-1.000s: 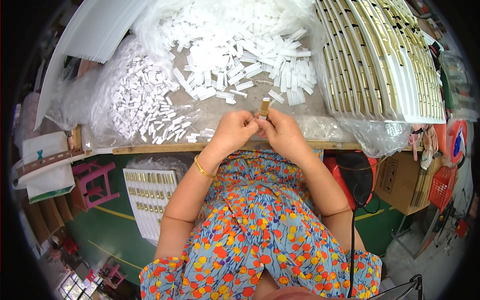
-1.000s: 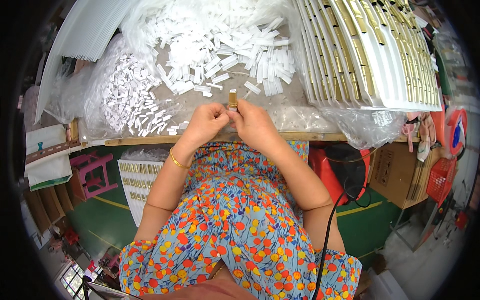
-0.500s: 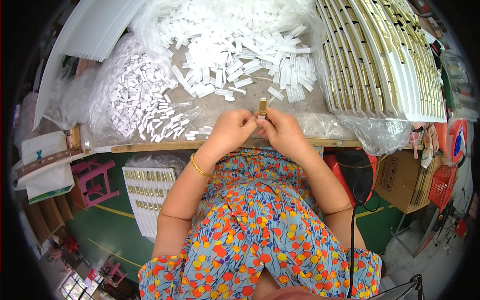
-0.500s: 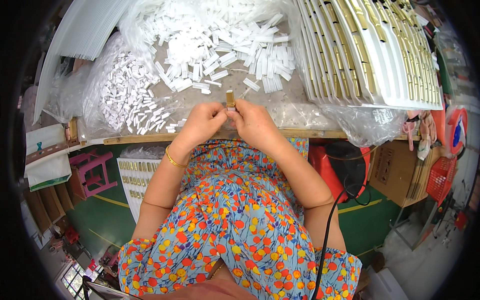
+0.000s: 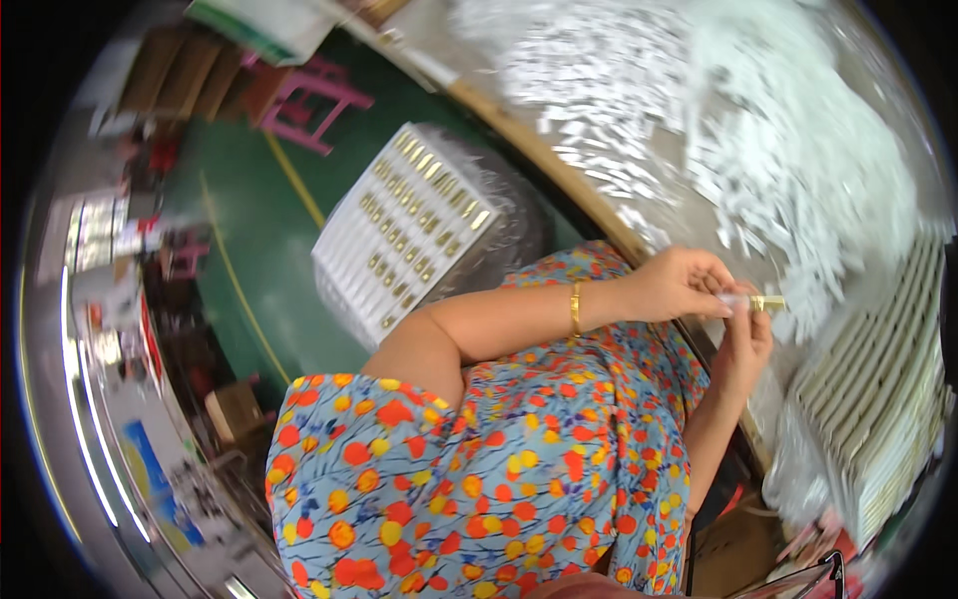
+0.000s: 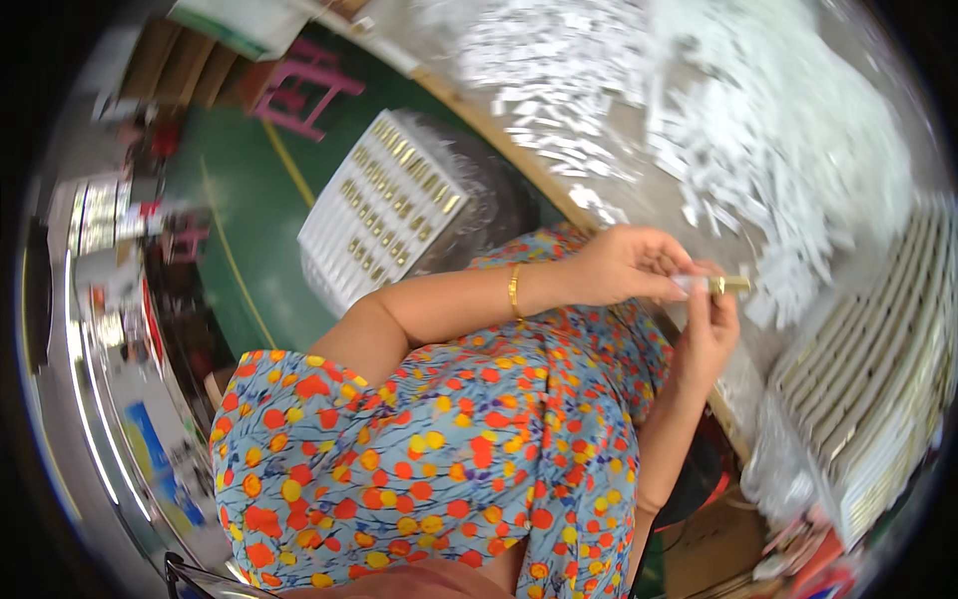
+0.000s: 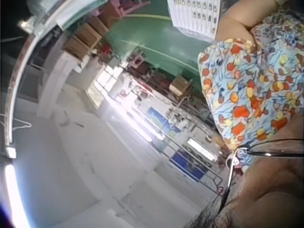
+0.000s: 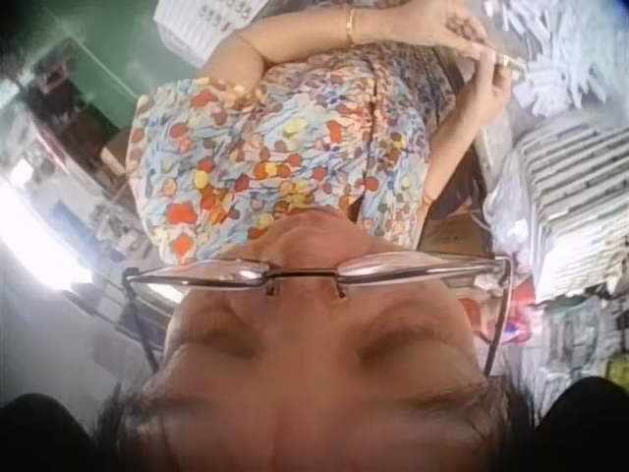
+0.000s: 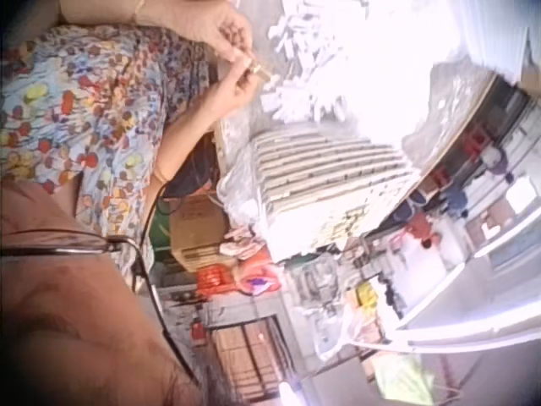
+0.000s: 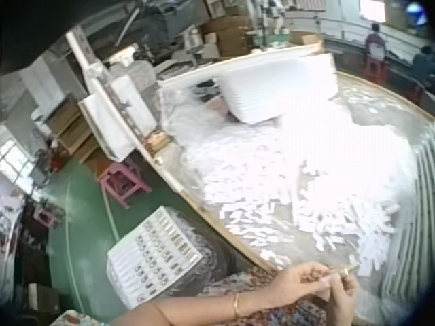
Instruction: Manually assemble small white plastic and gold metal components by inserting them into each other and placing them in a tray.
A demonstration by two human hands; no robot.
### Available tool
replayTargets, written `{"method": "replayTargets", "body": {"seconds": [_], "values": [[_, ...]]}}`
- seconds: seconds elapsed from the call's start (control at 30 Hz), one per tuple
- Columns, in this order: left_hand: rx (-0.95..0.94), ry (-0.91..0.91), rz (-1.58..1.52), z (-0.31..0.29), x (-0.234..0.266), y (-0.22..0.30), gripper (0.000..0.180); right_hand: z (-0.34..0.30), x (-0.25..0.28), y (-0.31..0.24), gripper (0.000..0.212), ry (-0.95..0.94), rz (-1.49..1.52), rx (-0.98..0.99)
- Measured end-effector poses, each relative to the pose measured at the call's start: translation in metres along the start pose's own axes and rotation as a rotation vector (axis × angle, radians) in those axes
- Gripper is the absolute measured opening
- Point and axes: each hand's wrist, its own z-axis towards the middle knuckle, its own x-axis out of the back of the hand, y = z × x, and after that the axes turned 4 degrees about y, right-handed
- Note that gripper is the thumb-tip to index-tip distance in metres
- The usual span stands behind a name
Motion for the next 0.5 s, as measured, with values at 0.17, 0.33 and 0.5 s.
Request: {"method": "replayTargets", "body": {"seconds": [0.17,0.33,0.5], "values": [[-0.076,0.115,0.259,-0.031,0.032,0.014,0.016,0.008,-0.023,-0.022,0.019,-0.086,-0.079,-0.013],[-0.136,0.208,0.085,-0.043,0.037,0.017,0.015,0.014,-0.049,-0.024,0.017,-0.152,-0.241,0.025],[-0.130,0.479,-0.111,-0.081,0.063,0.031,0.014,-0.003,-0.108,-0.011,0.017,-0.161,-0.223,-0.048]]}}
